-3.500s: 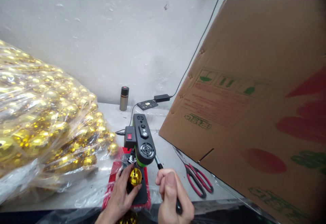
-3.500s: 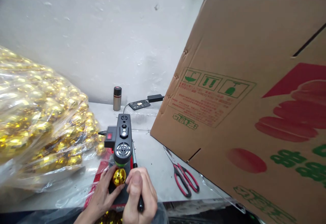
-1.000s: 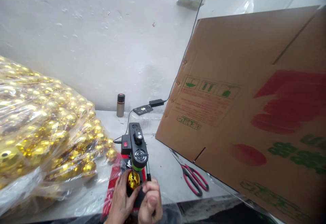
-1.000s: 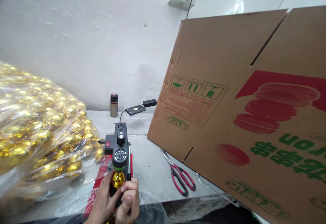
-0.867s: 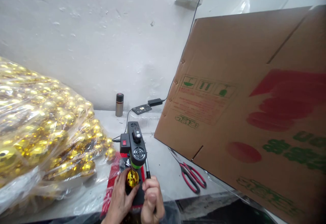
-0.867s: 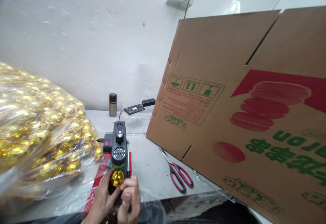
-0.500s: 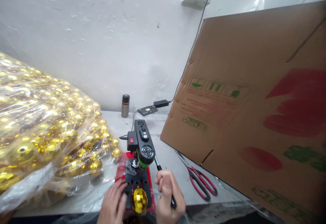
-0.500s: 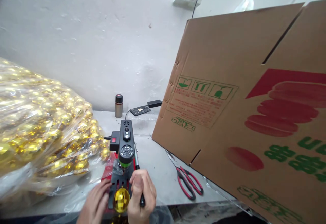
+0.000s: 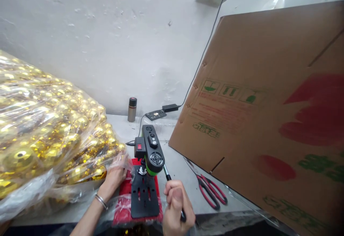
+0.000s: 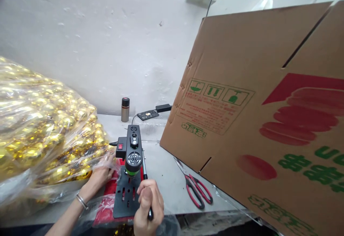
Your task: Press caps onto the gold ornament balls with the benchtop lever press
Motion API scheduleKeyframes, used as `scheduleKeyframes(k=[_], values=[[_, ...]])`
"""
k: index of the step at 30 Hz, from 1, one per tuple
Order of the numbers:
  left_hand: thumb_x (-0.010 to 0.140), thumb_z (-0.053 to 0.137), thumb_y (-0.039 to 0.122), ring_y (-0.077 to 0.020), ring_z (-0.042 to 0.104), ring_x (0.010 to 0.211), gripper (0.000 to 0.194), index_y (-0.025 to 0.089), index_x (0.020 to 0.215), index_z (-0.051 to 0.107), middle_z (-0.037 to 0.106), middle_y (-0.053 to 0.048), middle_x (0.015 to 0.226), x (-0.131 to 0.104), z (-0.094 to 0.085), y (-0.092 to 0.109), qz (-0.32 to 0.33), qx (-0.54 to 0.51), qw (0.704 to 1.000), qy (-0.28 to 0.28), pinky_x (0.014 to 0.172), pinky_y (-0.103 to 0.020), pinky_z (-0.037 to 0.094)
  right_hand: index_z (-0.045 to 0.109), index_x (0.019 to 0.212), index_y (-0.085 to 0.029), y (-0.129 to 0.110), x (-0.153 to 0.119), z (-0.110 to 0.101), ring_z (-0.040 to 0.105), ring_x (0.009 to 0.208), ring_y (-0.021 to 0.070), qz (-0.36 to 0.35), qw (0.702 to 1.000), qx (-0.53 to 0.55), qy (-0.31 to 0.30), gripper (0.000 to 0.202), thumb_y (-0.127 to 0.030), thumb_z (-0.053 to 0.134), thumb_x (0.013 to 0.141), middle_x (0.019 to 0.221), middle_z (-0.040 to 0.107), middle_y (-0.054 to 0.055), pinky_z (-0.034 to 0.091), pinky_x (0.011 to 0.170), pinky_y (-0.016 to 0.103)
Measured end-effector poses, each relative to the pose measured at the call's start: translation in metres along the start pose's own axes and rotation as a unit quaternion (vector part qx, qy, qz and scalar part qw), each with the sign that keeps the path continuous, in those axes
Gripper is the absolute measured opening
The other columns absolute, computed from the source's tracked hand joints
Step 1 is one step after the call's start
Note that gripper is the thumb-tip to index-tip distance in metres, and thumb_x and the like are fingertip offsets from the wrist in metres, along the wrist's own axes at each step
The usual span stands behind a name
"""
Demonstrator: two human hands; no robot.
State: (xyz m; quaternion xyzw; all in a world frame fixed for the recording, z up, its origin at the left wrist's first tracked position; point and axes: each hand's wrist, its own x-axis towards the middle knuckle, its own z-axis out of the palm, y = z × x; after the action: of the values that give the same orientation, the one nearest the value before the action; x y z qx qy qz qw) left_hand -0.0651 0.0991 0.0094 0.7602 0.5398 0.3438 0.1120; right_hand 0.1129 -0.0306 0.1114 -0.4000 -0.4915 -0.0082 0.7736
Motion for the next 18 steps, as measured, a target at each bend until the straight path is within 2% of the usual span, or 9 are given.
scheduleKeyframes(k=[3,5,8,10,11,13,15,18], values=[[0.091,0.054,0.039,-0.0356,0.075,0.120,0.050,0.019,0.134,0.068,0.081,-0.015,0.125,-0.025,-0.013,0.007,-0.049,-0.028,0.998,0.010,0.107,-0.053,0.058,0.046,0.067,-0.022,-0.005,0.004,0.000,0.051,0.056,0.0087,0.012,1.000,-0.011,-0.008,0.041,-0.021,0.048,0.108,0.061,0.047,-0.005,0.038,0.053,0.023],[0.088,0.061,0.057,-0.0378,0.078,0.113,0.057,0.019,0.130,0.069,0.081,-0.015,0.122,-0.048,-0.019,0.013,-0.139,-0.107,0.984,0.036,0.101,-0.053,0.062,0.047,0.067,-0.022,-0.011,0.009,0.002,0.049,0.054,0.0082,0.025,0.999,-0.023,-0.014,0.042,-0.023,0.047,0.109,0.061,0.047,-0.005,0.037,0.052,0.023],[0.087,0.062,0.074,-0.0355,0.080,0.109,0.066,0.021,0.126,0.070,0.083,-0.013,0.120,-0.079,-0.015,0.026,-0.262,-0.304,0.915,0.039,0.094,-0.048,0.065,0.052,0.068,-0.021,-0.020,0.020,0.005,0.045,0.052,0.0073,0.043,0.998,-0.032,-0.018,0.043,-0.026,0.046,0.111,0.061,0.046,-0.005,0.036,0.051,0.023],[0.089,0.057,0.080,-0.0335,0.082,0.104,0.073,0.020,0.127,0.070,0.083,-0.014,0.120,-0.090,-0.004,0.036,-0.300,-0.398,0.867,0.011,0.085,-0.043,0.068,0.052,0.068,-0.021,-0.025,0.027,0.007,0.045,0.051,0.0068,0.050,0.998,-0.036,-0.026,0.044,-0.027,0.046,0.111,0.060,0.045,-0.006,0.036,0.051,0.022],[0.087,0.057,0.083,-0.0332,0.082,0.102,0.076,0.019,0.128,0.070,0.083,-0.014,0.121,-0.092,0.002,0.041,-0.309,-0.419,0.854,-0.001,0.081,-0.042,0.068,0.052,0.068,-0.021,-0.027,0.030,0.007,0.046,0.052,0.0067,0.053,0.997,-0.037,-0.031,0.044,-0.028,0.046,0.111,0.060,0.046,-0.006,0.037,0.051,0.022],[0.081,0.061,0.086,-0.0343,0.081,0.106,0.081,0.018,0.125,0.071,0.082,-0.014,0.122,-0.091,0.015,0.049,-0.308,-0.411,0.858,0.005,0.082,-0.041,0.068,0.051,0.067,-0.021,-0.029,0.033,0.006,0.048,0.053,0.0070,0.059,0.997,-0.038,-0.039,0.045,-0.029,0.047,0.111,0.061,0.046,-0.005,0.038,0.051,0.021],[0.077,0.066,0.083,-0.0361,0.079,0.115,0.079,0.020,0.125,0.070,0.082,-0.013,0.124,-0.087,0.025,0.057,-0.286,-0.361,0.887,0.020,0.093,-0.045,0.066,0.051,0.067,-0.021,-0.028,0.033,0.004,0.049,0.054,0.0076,0.065,0.996,-0.037,-0.048,0.044,-0.028,0.047,0.110,0.061,0.047,-0.005,0.039,0.051,0.021],[0.082,0.067,0.070,-0.0379,0.077,0.119,0.067,0.021,0.128,0.068,0.081,-0.015,0.126,-0.082,0.031,0.063,-0.222,-0.276,0.935,0.020,0.102,-0.054,0.062,0.051,0.068,-0.021,-0.026,0.031,0.002,0.049,0.055,0.0079,0.062,0.996,-0.034,-0.050,0.043,-0.027,0.047,0.110,0.062,0.048,-0.005,0.039,0.051,0.021]])
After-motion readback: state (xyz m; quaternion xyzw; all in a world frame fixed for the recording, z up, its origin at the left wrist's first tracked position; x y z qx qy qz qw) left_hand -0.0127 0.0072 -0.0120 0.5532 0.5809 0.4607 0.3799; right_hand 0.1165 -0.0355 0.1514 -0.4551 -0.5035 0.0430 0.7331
